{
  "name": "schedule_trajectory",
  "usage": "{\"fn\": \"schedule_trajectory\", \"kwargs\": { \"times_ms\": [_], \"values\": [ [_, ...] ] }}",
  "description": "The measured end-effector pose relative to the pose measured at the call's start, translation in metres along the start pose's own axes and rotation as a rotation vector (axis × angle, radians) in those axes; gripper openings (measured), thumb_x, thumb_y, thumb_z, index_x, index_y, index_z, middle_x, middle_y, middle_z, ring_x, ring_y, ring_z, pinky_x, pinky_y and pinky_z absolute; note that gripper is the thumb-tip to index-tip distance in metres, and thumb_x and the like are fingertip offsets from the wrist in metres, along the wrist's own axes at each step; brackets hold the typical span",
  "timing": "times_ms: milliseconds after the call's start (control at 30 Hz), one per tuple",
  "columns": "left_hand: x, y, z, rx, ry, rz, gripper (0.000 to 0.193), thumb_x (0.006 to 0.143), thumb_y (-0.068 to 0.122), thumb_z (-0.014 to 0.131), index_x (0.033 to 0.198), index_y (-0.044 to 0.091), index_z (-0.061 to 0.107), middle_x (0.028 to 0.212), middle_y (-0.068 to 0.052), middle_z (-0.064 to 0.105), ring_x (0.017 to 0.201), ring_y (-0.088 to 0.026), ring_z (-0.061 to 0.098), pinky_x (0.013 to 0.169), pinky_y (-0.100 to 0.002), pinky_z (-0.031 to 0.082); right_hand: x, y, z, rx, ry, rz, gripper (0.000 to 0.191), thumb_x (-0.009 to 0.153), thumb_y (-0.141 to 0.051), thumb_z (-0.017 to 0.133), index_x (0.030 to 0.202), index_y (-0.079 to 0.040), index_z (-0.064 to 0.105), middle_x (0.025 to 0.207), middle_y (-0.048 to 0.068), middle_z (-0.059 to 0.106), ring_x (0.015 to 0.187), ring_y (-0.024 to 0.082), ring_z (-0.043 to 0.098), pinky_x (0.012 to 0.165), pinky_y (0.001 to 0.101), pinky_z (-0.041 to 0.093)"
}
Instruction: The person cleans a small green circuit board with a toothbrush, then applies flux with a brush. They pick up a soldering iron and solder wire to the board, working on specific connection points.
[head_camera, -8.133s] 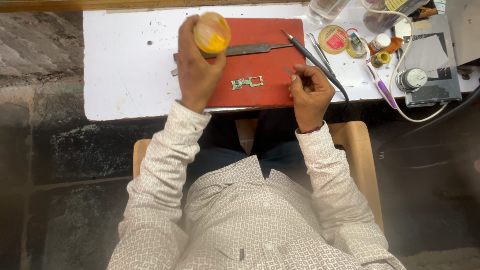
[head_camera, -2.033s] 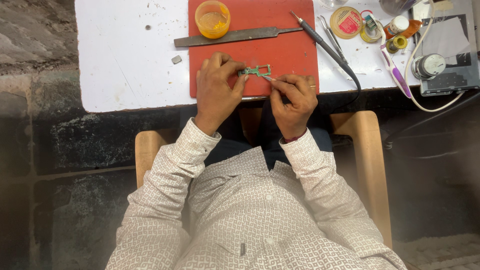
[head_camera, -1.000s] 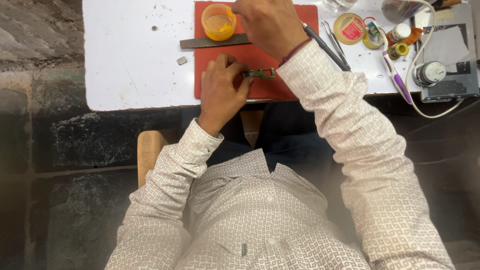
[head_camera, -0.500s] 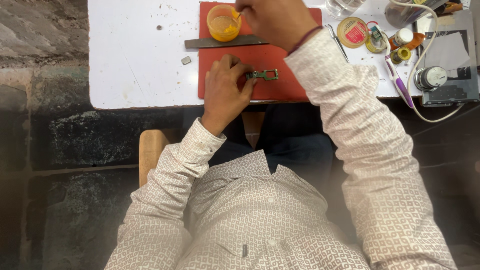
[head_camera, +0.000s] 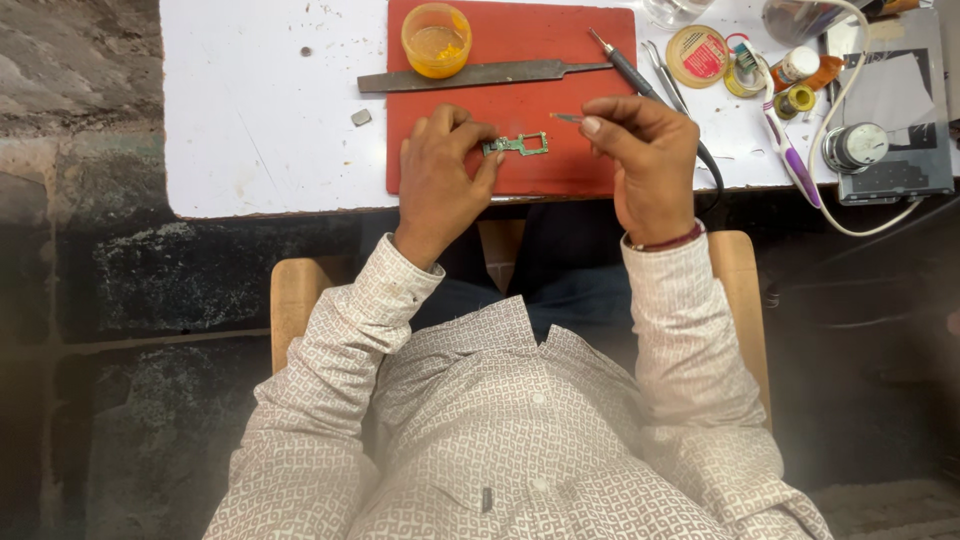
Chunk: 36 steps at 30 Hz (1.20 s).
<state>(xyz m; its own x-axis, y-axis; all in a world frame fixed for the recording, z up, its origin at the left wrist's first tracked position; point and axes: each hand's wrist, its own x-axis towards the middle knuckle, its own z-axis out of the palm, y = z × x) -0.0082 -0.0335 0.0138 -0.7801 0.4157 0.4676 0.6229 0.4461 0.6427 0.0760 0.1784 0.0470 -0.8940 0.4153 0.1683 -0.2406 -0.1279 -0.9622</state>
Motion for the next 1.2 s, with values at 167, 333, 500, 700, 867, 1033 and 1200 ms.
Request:
{"fn": "schedule_trajectory", "kwargs": {
  "times_ms": [167,333,500,700,867,1033,1200],
  "values": [
    [0.000,0.000,0.001,0.002,0.009,0.009,0.020,0.083,0.019,0.081,0.102,0.012,0.076,0.104,-0.004,0.060,0.100,-0.026,0.057,0.082,-0.041,0.042,-0.022,0.016,0.000,-0.197,0.106,-0.112,0.011,0.094,0.005,0.078,0.105,0.004,0.074,0.093,0.003,0.071,0.080,0.008,0.061,0.075,0.0212,0.049],
    [0.001,0.000,0.001,-0.002,0.007,0.012,0.021,0.084,0.018,0.081,0.102,0.012,0.076,0.105,-0.005,0.060,0.099,-0.026,0.057,0.082,-0.040,0.042,-0.038,0.023,0.010,-0.584,0.144,-0.332,0.009,0.095,0.005,0.077,0.102,0.003,0.073,0.097,0.005,0.069,0.082,0.010,0.061,0.074,0.0223,0.049],
    [0.000,-0.001,0.001,0.001,0.012,0.021,0.021,0.083,0.017,0.082,0.102,0.012,0.076,0.105,-0.004,0.060,0.099,-0.026,0.057,0.082,-0.040,0.042,-0.046,0.023,0.021,-0.778,0.117,-0.564,0.016,0.087,0.011,0.076,0.100,0.000,0.074,0.098,0.008,0.070,0.094,0.021,0.065,0.080,0.0299,0.053],
    [0.001,0.000,0.001,0.001,-0.002,0.008,0.019,0.084,0.018,0.082,0.101,0.013,0.075,0.101,-0.003,0.059,0.094,-0.024,0.056,0.079,-0.039,0.041,-0.043,0.031,0.028,-0.817,0.120,-0.627,0.018,0.085,0.012,0.079,0.096,-0.002,0.076,0.097,0.007,0.070,0.089,0.020,0.063,0.075,0.0311,0.053],
    [0.001,0.001,0.001,0.007,0.017,0.028,0.020,0.083,0.018,0.082,0.101,0.013,0.075,0.102,-0.003,0.059,0.094,-0.024,0.056,0.079,-0.039,0.041,-0.043,0.034,0.027,-0.820,0.111,-0.649,0.019,0.084,0.013,0.080,0.096,-0.003,0.076,0.098,0.006,0.070,0.089,0.019,0.063,0.073,0.0300,0.053],
    [0.001,0.001,0.001,-0.002,0.016,0.025,0.019,0.084,0.017,0.082,0.101,0.013,0.075,0.102,-0.002,0.060,0.094,-0.023,0.056,0.080,-0.039,0.041,-0.042,0.035,0.028,-0.840,0.110,-0.678,0.020,0.084,0.012,0.080,0.095,-0.004,0.076,0.098,0.005,0.069,0.090,0.020,0.062,0.072,0.0303,0.053],
    [0.001,0.001,0.001,-0.001,0.014,0.024,0.019,0.084,0.017,0.082,0.101,0.013,0.075,0.102,-0.002,0.060,0.095,-0.024,0.056,0.080,-0.039,0.041,-0.042,0.036,0.028,-0.841,0.110,-0.676,0.020,0.083,0.013,0.080,0.095,-0.004,0.077,0.097,0.005,0.069,0.089,0.020,0.061,0.071,0.0297,0.052]
  ]
}}
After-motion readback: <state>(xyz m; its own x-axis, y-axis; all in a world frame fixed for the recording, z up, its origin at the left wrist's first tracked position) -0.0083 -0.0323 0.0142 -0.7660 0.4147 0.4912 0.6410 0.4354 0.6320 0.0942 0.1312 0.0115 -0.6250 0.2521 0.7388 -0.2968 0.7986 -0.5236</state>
